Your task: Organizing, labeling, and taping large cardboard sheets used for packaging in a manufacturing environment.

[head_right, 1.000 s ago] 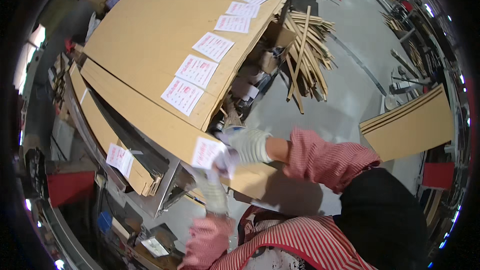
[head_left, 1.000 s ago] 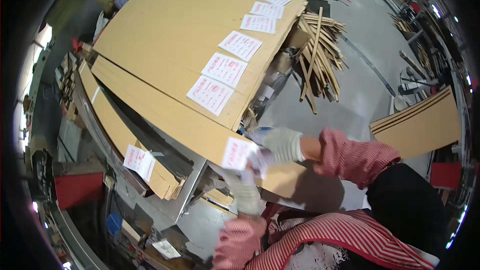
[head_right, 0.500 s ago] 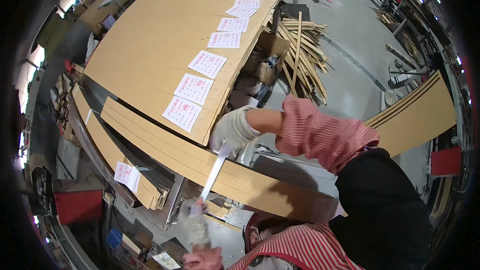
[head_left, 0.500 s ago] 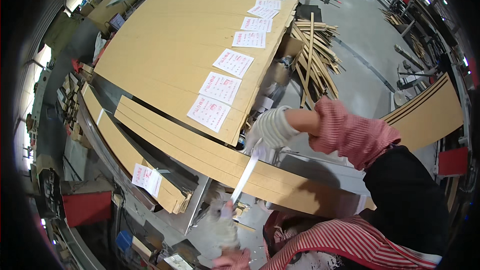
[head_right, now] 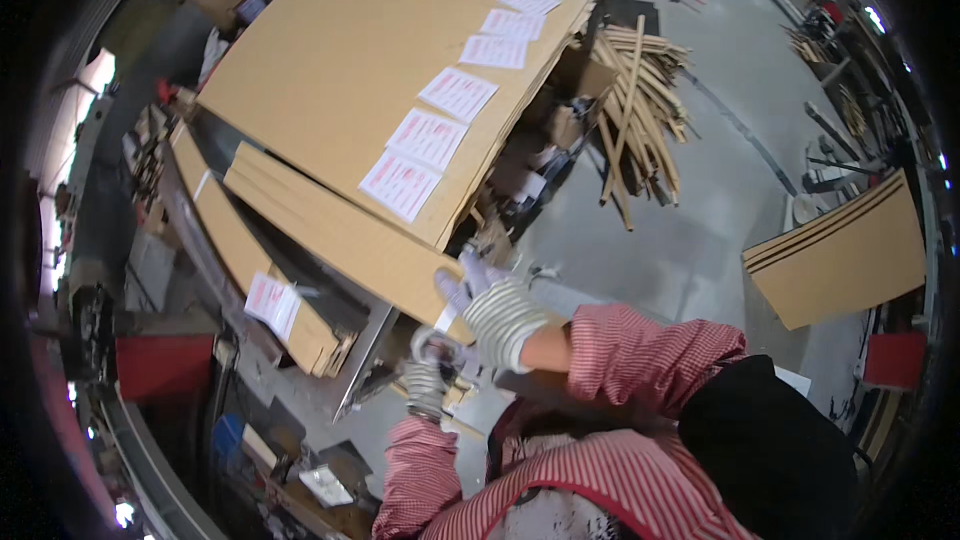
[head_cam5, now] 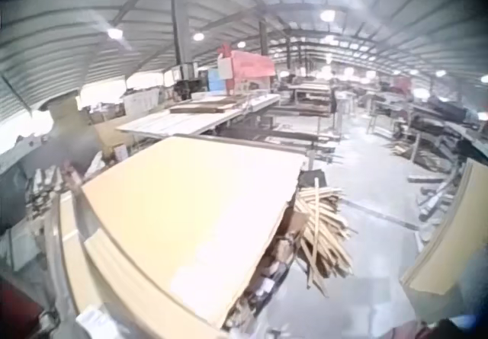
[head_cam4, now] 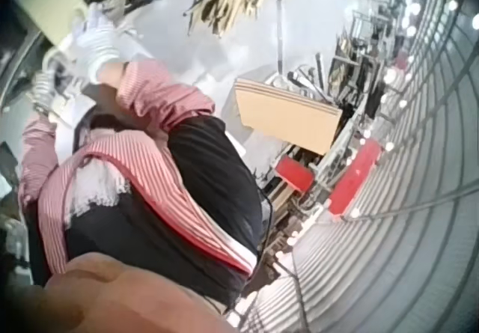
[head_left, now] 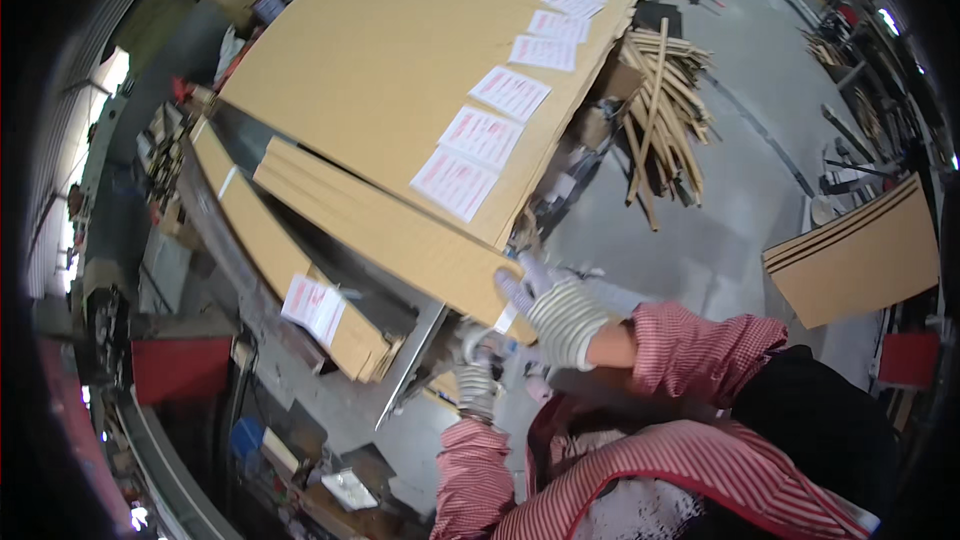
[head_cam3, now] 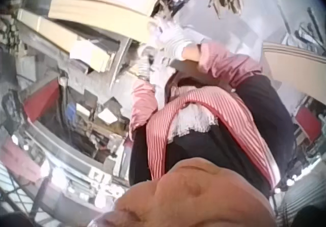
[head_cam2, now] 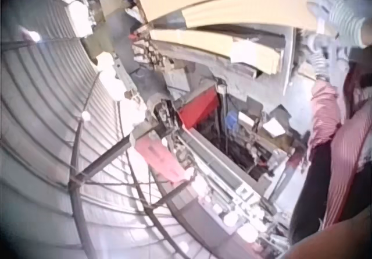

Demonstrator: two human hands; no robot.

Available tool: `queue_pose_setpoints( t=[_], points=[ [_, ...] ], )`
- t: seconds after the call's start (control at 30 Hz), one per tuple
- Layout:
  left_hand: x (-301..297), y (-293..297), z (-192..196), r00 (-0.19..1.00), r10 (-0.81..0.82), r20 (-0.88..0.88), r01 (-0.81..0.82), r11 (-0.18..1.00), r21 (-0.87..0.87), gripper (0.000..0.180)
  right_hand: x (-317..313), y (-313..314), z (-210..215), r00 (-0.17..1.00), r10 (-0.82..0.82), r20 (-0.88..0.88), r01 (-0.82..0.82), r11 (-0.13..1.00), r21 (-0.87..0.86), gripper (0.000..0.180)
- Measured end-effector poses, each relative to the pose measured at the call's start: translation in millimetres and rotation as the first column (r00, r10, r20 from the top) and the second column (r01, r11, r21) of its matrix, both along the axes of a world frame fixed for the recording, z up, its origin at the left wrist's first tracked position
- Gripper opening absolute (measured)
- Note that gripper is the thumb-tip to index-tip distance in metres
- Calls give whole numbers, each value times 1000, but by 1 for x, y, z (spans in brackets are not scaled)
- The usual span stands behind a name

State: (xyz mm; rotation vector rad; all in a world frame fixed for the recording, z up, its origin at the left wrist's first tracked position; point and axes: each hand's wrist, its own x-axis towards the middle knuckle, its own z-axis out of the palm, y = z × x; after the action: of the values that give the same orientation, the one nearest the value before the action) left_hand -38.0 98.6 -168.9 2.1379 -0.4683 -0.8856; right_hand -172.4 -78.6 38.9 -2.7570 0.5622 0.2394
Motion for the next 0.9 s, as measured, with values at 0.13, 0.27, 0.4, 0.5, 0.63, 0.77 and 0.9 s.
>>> queue_pose_setpoints(
  t=[0.13,0.27,0.4,0.5,0.63,0.77,0.9],
  points=[
    [-22,-69,161,911,63,-407,-262,850,-457,18,-8,-9,-6,975,-191,117,191,982,9,89],
    [-35,-107,139,937,-21,350,209,835,-510,18,-14,-51,-22,943,-331,-35,133,276,952,82],
    [-37,-104,153,619,-216,755,415,906,-81,53,10,-66,67,824,164,542,-357,893,273,44],
    [-40,-109,155,716,-189,672,351,929,-113,68,14,-90,41,964,263,-25,-259,960,106,26],
    [-51,-121,164,714,-92,694,342,911,-231,68,-3,-115,-84,926,-27,-375,126,962,243,29],
    [-42,-114,151,765,179,619,162,877,-453,74,11,-106,-50,969,-191,-154,242,852,464,41],
    [-92,-68,105,662,-116,740,292,950,-113,90,-21,-84,-13,961,239,-140,-158,887,434,72]
  ],
)
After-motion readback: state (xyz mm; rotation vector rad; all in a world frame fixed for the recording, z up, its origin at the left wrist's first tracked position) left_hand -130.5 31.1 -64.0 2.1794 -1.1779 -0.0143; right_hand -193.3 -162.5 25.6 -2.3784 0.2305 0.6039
